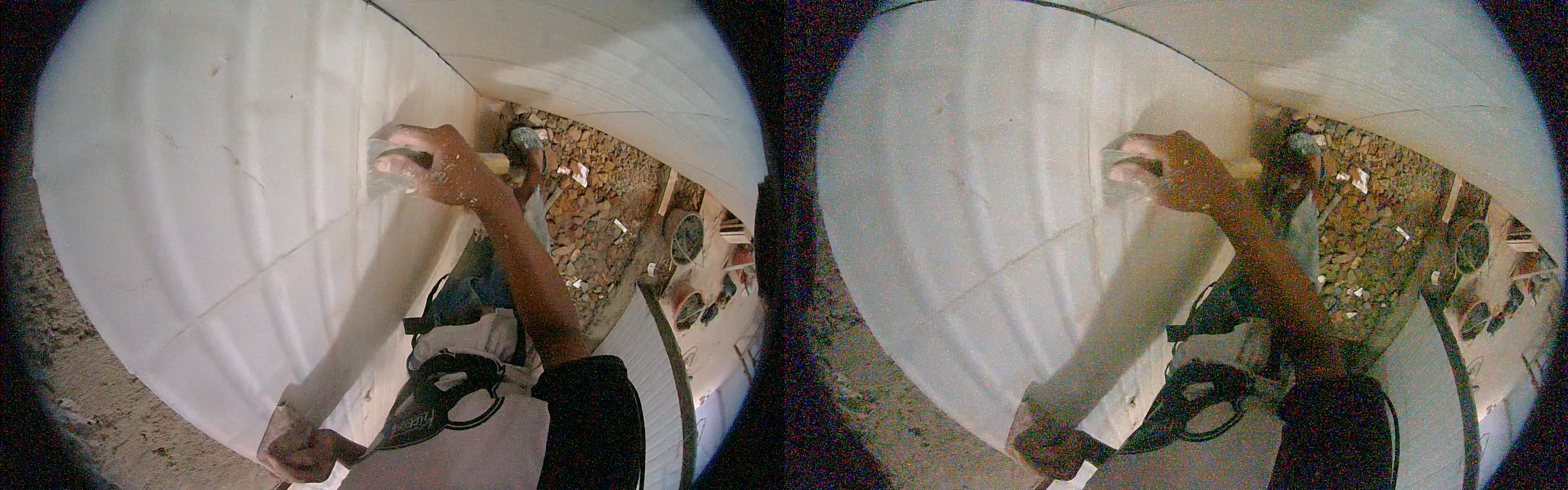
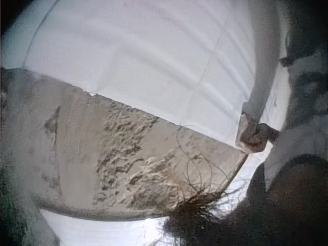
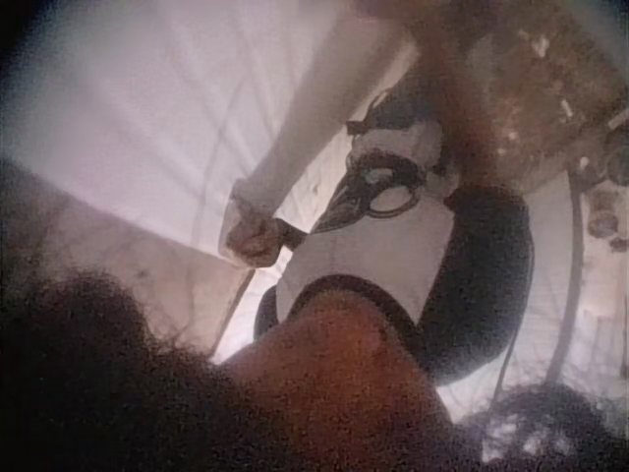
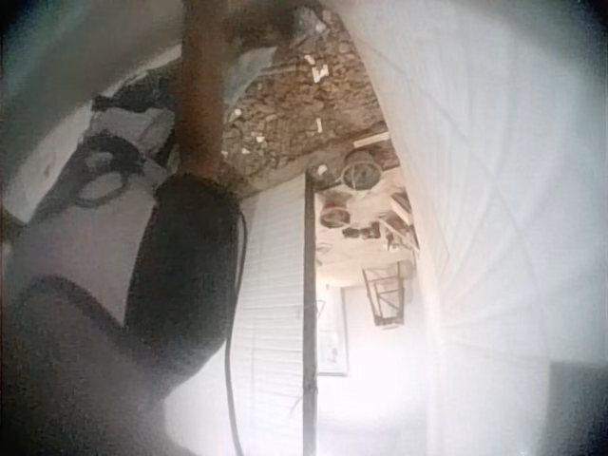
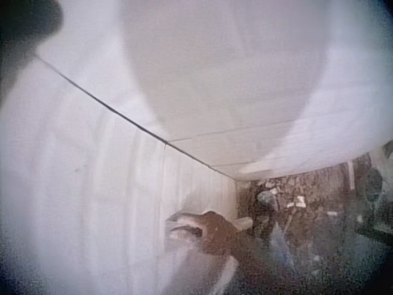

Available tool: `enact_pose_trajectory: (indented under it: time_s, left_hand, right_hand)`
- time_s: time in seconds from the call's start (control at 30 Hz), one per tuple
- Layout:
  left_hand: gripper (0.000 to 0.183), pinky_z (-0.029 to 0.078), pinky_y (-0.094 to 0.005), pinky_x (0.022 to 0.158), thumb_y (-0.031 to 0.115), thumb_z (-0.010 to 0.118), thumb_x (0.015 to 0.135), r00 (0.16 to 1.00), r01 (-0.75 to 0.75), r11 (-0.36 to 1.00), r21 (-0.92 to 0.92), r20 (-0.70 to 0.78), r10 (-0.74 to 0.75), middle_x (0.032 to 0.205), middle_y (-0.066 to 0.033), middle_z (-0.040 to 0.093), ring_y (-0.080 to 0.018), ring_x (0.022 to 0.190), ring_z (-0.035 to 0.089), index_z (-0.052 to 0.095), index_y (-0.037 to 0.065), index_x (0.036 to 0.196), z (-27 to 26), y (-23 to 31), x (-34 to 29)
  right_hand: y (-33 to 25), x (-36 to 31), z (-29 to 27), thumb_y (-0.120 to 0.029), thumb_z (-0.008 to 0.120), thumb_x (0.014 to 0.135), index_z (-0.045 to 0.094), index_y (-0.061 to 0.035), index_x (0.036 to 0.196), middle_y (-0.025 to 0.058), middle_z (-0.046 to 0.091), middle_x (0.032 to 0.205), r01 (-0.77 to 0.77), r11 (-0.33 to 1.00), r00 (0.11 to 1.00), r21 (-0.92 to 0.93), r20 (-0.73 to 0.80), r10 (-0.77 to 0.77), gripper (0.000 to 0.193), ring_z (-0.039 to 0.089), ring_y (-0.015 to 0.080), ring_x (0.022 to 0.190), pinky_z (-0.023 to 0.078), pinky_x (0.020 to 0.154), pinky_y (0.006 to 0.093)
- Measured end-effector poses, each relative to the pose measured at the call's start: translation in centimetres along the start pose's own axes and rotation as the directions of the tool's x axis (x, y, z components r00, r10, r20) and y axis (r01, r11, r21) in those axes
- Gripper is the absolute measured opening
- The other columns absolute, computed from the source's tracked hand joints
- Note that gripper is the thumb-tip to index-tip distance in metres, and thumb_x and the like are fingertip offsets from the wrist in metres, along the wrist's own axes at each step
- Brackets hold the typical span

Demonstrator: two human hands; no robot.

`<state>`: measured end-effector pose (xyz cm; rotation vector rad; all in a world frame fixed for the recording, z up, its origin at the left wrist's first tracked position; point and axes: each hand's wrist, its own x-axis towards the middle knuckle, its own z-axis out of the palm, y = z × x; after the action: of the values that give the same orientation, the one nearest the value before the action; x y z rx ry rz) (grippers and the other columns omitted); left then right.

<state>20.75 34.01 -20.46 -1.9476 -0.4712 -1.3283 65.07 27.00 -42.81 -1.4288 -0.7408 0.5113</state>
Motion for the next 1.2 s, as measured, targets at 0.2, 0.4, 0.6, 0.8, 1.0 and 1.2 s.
enact_pose_trajectory:
  time_s: [0.2, 0.4, 0.6, 0.8, 1.0, 1.2]
  left_hand:
    - [0.038, 0.055, -0.0339, 0.056, 0.029, 0.064, 0.092, 1.000, 0.006, 1.000, -0.027, 0.021, -0.005, 0.094, -0.0178, 0.068, -0.0230, 0.073, 0.067, 0.066, -0.008, 0.102, 0.3, 0.0, -0.1]
    - [0.043, 0.057, -0.0333, 0.060, 0.033, 0.061, 0.097, 0.999, 0.006, 0.999, -0.039, 0.038, -0.004, 0.100, -0.0192, 0.069, -0.0230, 0.078, 0.068, 0.066, -0.008, 0.110, -0.5, -0.2, -0.3]
    - [0.048, 0.058, -0.0327, 0.065, 0.037, 0.059, 0.102, 0.997, -0.002, 0.997, -0.076, 0.074, 0.008, 0.105, -0.0206, 0.069, -0.0229, 0.083, 0.069, 0.066, -0.008, 0.119, -0.4, -0.4, -0.1]
    - [0.051, 0.059, -0.0336, 0.070, 0.039, 0.060, 0.101, 0.996, 0.011, 1.000, -0.002, 0.086, -0.011, 0.105, -0.0200, 0.071, -0.0246, 0.088, 0.070, 0.066, -0.008, 0.119, -0.4, 0.8, 0.2]
    - [0.039, 0.058, -0.0321, 0.064, 0.027, 0.059, 0.101, 0.999, 0.051, 0.992, -0.116, -0.011, -0.053, 0.098, -0.0172, 0.073, -0.0226, 0.082, 0.070, 0.066, -0.009, 0.114, 1.8, 2.2, 0.8]
    - [0.032, 0.052, -0.0308, 0.056, 0.020, 0.056, 0.100, 0.995, -0.050, 0.639, -0.768, 0.015, 0.097, 0.095, -0.0175, 0.072, -0.0200, 0.078, 0.068, 0.064, -0.009, 0.112, 2.0, -3.6, -1.0]
  right_hand:
    - [-2.6, 0.2, -0.5, -0.043, 0.068, 0.095, 0.072, -0.0096, 0.109, 0.0164, 0.073, 0.090, -0.231, 0.968, 0.971, 0.102, 0.086, 0.222, 0.036, 0.073, 0.0328, 0.079, 0.055, 0.075, 0.0436]
    - [-0.3, 0.0, 0.2, -0.042, 0.069, 0.094, 0.072, -0.0078, 0.108, 0.0178, 0.073, 0.090, -0.077, 0.992, 0.996, 0.096, -0.027, 0.080, 0.037, 0.073, 0.0332, 0.078, 0.055, 0.074, 0.0426]
    - [-0.4, 0.3, -0.9, -0.040, 0.070, 0.094, 0.072, -0.0063, 0.106, 0.0192, 0.073, 0.096, -0.178, 0.979, 0.984, 0.101, -0.009, 0.180, 0.036, 0.072, 0.0351, 0.082, 0.055, 0.075, 0.0434]
    - [0.2, 0.7, -0.9, -0.042, 0.070, 0.093, 0.071, -0.0055, 0.106, 0.0186, 0.072, 0.091, -0.076, 0.992, 0.997, 0.099, -0.006, 0.077, 0.039, 0.071, 0.0353, 0.080, 0.054, 0.073, 0.0433]
    - [-1.6, 0.7, -0.8, -0.045, 0.069, 0.094, 0.070, -0.0060, 0.106, 0.0183, 0.071, 0.087, -0.167, 0.980, 0.986, 0.107, 0.045, 0.163, 0.041, 0.071, 0.0352, 0.080, 0.053, 0.074, 0.0422]
    - [-1.7, -1.0, 0.8, -0.046, 0.069, 0.093, 0.070, -0.0060, 0.106, 0.0185, 0.073, 0.094, -0.095, 0.991, 0.994, 0.094, 0.058, 0.090, 0.042, 0.072, 0.0358, 0.085, 0.054, 0.078, 0.0432]
